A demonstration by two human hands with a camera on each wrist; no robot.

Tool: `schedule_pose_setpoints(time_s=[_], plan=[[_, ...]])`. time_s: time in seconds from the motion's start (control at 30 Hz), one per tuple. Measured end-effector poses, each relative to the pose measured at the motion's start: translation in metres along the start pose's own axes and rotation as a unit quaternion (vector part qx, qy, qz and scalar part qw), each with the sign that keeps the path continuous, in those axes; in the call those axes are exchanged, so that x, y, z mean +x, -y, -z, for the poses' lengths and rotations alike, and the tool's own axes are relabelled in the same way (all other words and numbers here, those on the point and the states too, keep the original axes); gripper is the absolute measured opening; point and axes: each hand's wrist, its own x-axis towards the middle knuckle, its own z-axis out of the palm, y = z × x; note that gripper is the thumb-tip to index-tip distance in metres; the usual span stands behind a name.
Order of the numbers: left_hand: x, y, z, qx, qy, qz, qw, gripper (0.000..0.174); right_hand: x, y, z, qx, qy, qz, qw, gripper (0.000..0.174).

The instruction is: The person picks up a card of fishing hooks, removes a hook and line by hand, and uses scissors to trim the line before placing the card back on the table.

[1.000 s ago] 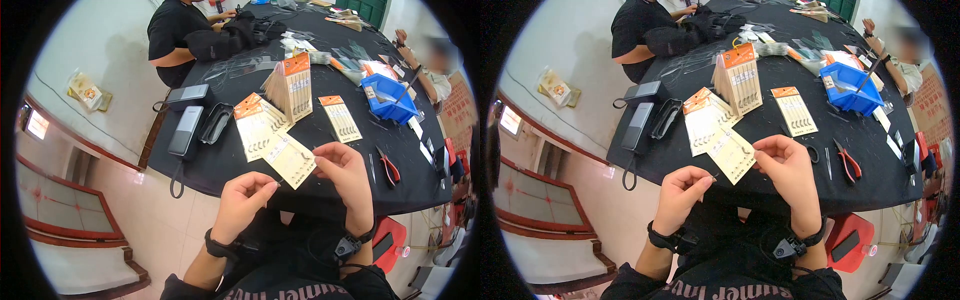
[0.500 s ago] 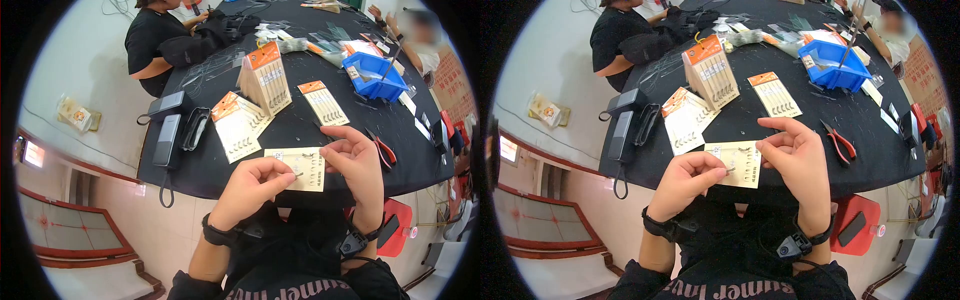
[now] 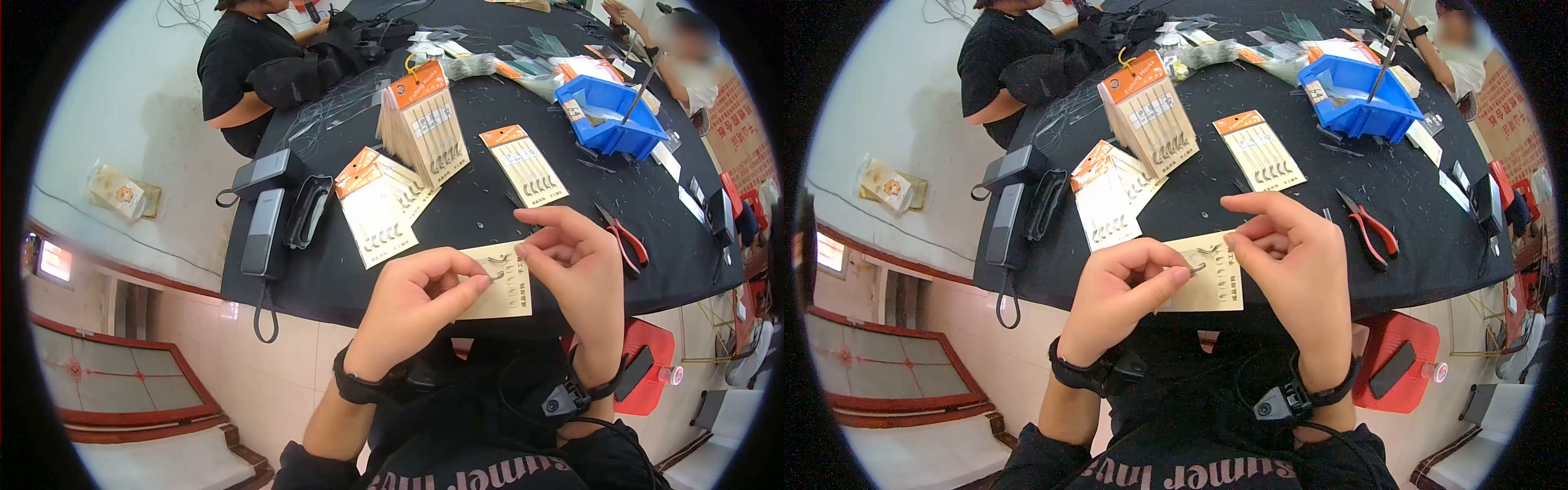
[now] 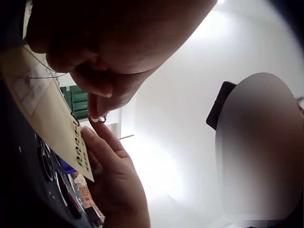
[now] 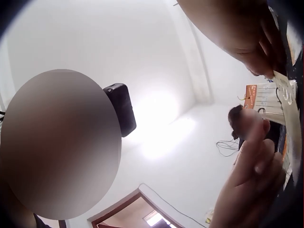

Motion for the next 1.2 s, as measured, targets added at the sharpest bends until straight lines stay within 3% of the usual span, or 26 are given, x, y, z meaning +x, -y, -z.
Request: schedule_pose_setpoints(time_s=[0.17, 0.7, 1.0, 1.2], plan=[[0.007, 0.001, -0.002, -0.067, 0.027, 0.046, 0.996, 0.016, 0.003, 0.002, 0.002, 0.103, 0.044, -0.047, 0.993, 0.032], [0.002, -0.005, -0.001, -0.154, 0.059, 0.1, 0.981, 0.017, 0.0, 0.005, 0.002, 0.118, 0.063, -0.069, 0.989, 0.03], [-0.005, -0.014, 0.004, 0.027, 0.024, 0.097, 0.995, 0.018, -0.001, 0.004, 0.004, 0.107, 0.064, -0.066, 0.99, 0.029], [-0.014, -0.011, 0.008, 0.069, -0.004, 0.056, 0.996, 0.017, 0.002, 0.002, 0.012, 0.095, 0.042, -0.062, 0.993, 0.03]])
